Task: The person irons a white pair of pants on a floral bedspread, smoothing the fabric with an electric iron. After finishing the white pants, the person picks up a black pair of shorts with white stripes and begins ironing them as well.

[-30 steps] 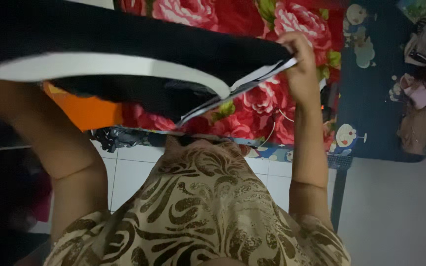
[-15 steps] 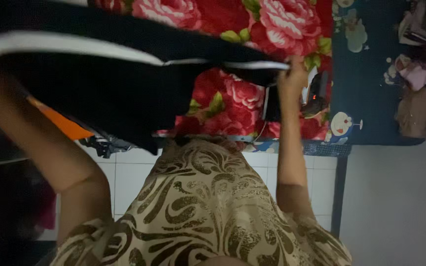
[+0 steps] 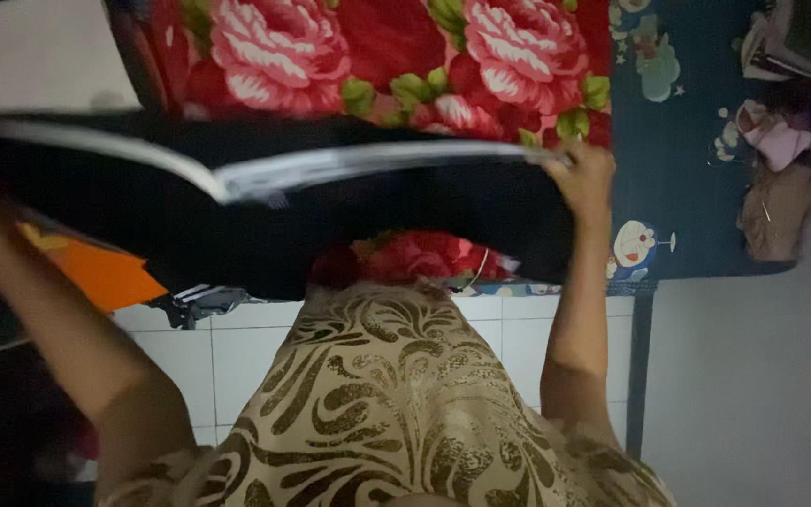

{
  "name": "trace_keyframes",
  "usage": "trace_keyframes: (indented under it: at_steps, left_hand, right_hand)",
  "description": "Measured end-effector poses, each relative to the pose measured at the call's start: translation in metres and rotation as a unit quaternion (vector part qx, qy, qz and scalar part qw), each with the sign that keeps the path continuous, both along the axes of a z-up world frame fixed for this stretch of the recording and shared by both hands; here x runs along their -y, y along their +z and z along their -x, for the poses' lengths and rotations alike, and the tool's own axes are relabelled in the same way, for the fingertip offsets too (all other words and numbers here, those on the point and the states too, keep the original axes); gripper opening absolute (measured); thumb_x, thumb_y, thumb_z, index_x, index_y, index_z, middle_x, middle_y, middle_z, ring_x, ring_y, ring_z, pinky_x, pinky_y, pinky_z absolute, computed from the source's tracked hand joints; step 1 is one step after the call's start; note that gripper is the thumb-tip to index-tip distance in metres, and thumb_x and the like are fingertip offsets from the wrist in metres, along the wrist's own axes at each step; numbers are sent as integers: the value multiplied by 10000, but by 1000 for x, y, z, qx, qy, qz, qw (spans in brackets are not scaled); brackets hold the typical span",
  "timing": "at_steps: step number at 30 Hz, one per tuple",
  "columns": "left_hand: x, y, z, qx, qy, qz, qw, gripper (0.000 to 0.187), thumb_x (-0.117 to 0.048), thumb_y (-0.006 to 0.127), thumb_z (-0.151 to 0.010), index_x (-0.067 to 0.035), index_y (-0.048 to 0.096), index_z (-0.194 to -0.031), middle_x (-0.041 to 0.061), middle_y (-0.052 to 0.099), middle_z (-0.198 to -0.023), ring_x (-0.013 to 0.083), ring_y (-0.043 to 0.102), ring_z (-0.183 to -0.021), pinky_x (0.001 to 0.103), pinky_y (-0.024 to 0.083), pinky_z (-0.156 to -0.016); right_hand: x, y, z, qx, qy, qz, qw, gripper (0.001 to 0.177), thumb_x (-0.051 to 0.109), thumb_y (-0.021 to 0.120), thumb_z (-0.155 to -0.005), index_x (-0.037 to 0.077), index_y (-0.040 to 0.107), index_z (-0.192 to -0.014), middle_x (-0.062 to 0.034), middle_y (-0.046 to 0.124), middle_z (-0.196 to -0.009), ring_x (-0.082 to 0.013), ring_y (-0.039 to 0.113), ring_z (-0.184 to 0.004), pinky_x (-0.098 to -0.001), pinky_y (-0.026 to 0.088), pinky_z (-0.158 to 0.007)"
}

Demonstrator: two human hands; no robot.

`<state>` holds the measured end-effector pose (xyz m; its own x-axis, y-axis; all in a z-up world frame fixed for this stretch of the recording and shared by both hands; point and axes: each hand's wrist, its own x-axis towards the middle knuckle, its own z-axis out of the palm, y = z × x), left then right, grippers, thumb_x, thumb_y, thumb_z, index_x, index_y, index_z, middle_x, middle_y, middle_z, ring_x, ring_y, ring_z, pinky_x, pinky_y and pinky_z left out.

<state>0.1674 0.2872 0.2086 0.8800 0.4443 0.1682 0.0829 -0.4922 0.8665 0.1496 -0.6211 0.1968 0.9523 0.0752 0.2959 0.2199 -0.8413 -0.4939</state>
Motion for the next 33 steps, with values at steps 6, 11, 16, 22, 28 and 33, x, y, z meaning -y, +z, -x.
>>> trace_keyframes:
  at_steps: [6,11,16,22,28,33]
  left_hand:
    - [55,-53,-129,-68,3,-260,963,495,-221,654,-1056,15,539,-1476,219,570,-1449,357,547,-1342,470,433,-1133]
    - [167,-147,-141,-18,-140,-415,899,692,-234,780,-959,41,473,-1515,273,482,-1551,455,429,-1473,556,314,-1252]
    - [288,-212,-71,-135,-232,-272,924,670,-252,810,-917,-39,533,-1488,282,507,-1493,490,443,-1366,576,370,-1146]
    - [389,-225,-32,-264,-361,-287,847,853,-472,816,-869,-150,417,-1551,201,203,-1674,460,167,-1532,743,250,-1141]
    - [426,-235,-42,-394,-359,-318,784,1077,-422,807,-829,-236,158,-1669,152,-51,-1731,458,-33,-1566,808,191,-1106]
    - [433,-219,-51,-452,-349,-284,770,1128,-348,838,-811,-207,97,-1651,102,-49,-1736,437,-39,-1584,810,164,-1129]
  right_hand:
    - [-33,-70,-132,-20,39,49,998,533,355,950,-801,46,657,-1122,-205,650,-1036,-406,638,-1001,-479,504,-855]
    - [-28,-173,-123,-25,-16,56,998,750,228,914,-699,43,594,-1351,-272,626,-1230,-474,620,-1088,-488,495,-946]
    - [-36,-235,-53,-191,-41,-40,980,504,303,839,-825,7,696,-1208,-252,713,-1160,-426,648,-1093,-488,516,-966]
    - [-49,-269,-66,-289,-300,-441,795,449,371,749,-913,-1,709,-1162,-103,717,-938,-238,697,-819,-397,592,-704]
    - [-59,-309,-151,-207,-404,-573,683,412,325,810,-943,-13,733,-1165,-43,650,-882,-162,585,-714,-326,486,-574]
    - [-49,-337,-205,-172,-426,-315,830,461,305,865,-802,-12,749,-1116,-128,786,-1028,-257,727,-873,-387,560,-787]
